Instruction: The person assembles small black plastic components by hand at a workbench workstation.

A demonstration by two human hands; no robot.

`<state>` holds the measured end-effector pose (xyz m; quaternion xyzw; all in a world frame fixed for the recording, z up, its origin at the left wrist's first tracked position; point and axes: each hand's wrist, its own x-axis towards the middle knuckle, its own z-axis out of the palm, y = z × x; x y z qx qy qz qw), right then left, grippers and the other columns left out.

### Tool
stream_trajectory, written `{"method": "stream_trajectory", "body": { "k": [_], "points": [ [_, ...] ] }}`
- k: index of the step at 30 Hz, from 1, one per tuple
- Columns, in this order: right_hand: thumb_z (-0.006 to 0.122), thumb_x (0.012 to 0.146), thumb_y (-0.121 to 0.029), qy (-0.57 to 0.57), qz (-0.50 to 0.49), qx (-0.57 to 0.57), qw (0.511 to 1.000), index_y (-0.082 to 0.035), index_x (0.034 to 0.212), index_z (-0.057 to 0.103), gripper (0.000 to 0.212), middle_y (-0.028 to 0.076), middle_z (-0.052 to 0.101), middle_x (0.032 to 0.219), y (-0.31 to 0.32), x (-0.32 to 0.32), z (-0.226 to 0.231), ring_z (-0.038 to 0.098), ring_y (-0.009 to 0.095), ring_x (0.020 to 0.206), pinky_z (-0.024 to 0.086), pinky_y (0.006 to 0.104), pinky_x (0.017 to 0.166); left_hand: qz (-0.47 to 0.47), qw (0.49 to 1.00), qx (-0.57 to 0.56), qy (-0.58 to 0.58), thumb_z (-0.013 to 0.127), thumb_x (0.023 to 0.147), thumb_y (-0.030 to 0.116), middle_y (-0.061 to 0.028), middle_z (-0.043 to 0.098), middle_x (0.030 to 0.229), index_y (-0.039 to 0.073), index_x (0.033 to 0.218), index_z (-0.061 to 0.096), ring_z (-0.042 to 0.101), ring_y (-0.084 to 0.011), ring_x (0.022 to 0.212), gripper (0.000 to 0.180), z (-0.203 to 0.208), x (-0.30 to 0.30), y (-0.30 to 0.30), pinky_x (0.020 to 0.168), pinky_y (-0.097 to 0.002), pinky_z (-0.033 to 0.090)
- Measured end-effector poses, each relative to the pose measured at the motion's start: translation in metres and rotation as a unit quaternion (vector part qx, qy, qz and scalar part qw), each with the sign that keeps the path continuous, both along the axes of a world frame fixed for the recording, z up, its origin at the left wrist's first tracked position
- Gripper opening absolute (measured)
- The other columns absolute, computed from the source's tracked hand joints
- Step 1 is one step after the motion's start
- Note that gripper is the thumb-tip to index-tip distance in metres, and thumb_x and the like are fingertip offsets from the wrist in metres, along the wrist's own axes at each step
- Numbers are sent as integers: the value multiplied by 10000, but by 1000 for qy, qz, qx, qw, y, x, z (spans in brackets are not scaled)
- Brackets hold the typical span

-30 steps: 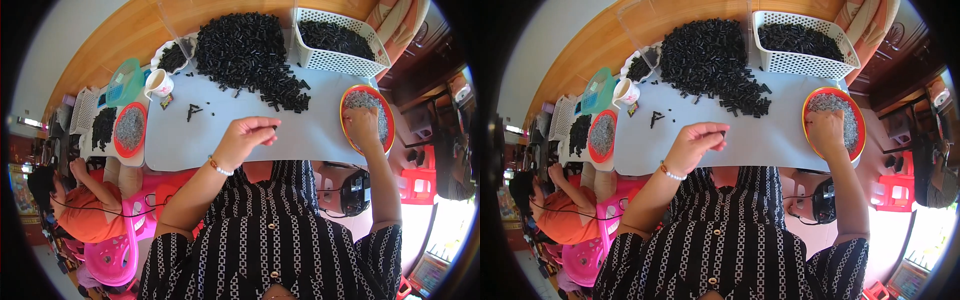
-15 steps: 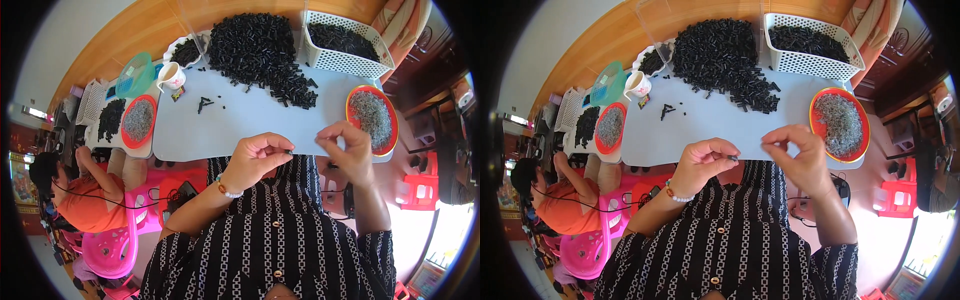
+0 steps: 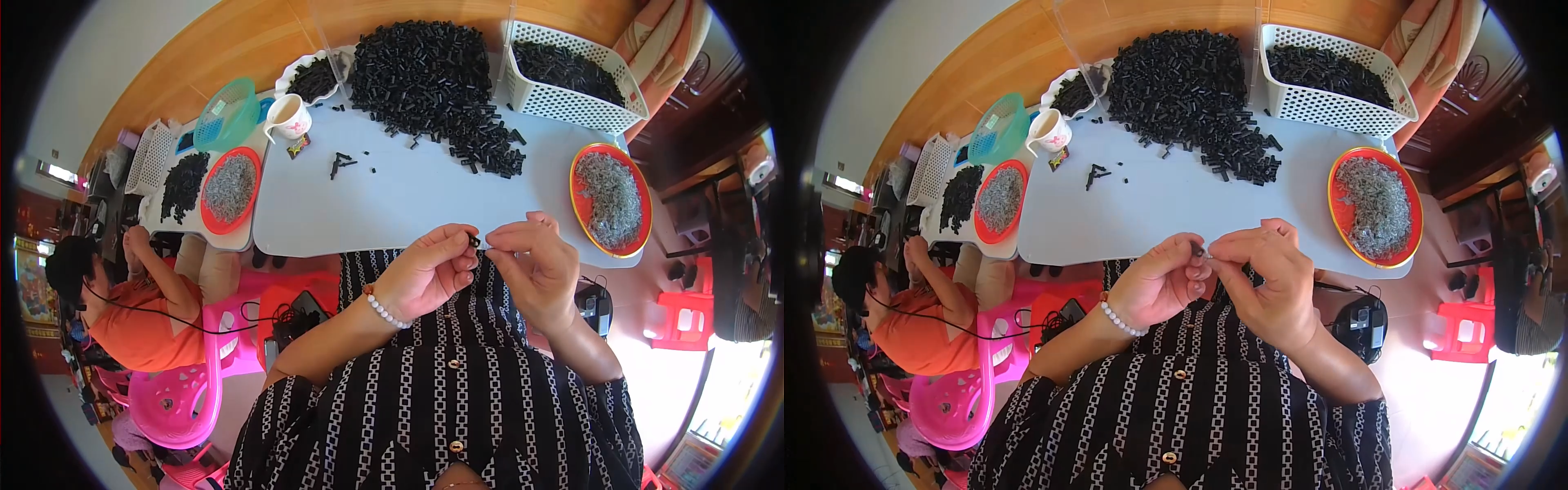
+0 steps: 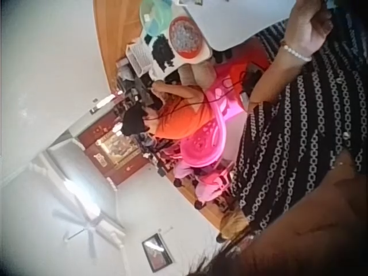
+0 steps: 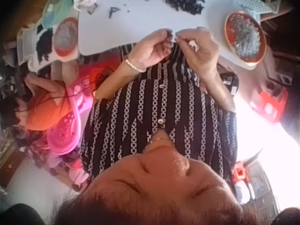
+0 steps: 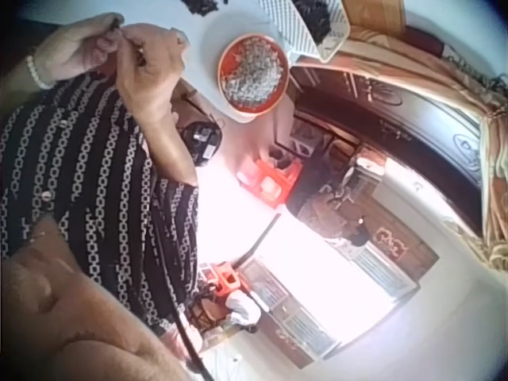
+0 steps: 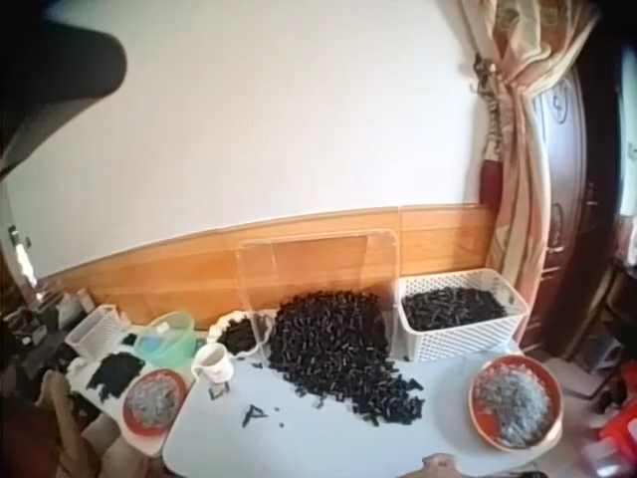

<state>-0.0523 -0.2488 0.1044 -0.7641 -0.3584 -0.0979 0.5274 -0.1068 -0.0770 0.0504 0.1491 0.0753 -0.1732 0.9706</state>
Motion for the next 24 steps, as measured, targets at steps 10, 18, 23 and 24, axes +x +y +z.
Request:
{"method": "stream_trajectory", "body": {
  "k": [10, 18, 23, 24],
  "points": [
    [701, 752, -49, -61, 6, -151, 987, -103, 853, 679, 116, 12, 677, 793, -3, 2, 6, 647, 169, 745, 367, 448, 957, -24, 998, 60, 4, 556, 933, 52, -77, 665, 927, 18, 1086, 611, 659, -136, 790, 166, -9, -1, 2, 728, -254, 570],
    [735, 745, -88, 166, 64, -43, 983, -75, 1015, 680, 276, 25, 669, 777, -2, 17, -10, 625, 171, 704, 420, 427, 910, -63, 997, -38, 3, 536, 934, 30, -81, 652, 967, 33, 1102, 608, 634, -140, 818, 183, -30, 2, 5, 741, -273, 561],
    [696, 766, -146, -55, -102, -179, 977, -113, 867, 693, 106, 15, 614, 746, 13, 76, -67, 566, 204, 722, 365, 378, 768, -72, 992, -76, -67, 541, 943, 90, -62, 605, 941, 58, 1135, 607, 543, -117, 792, 206, -31, 6, 8, 726, -260, 498],
    [696, 762, -156, -107, -128, -205, 964, -130, 838, 689, 81, 6, 593, 748, 16, 83, -73, 558, 200, 739, 350, 379, 782, -75, 993, -68, -57, 542, 945, 101, -55, 604, 934, 61, 1130, 607, 542, -118, 788, 200, -27, 7, 9, 717, -259, 495]
  ]
}}
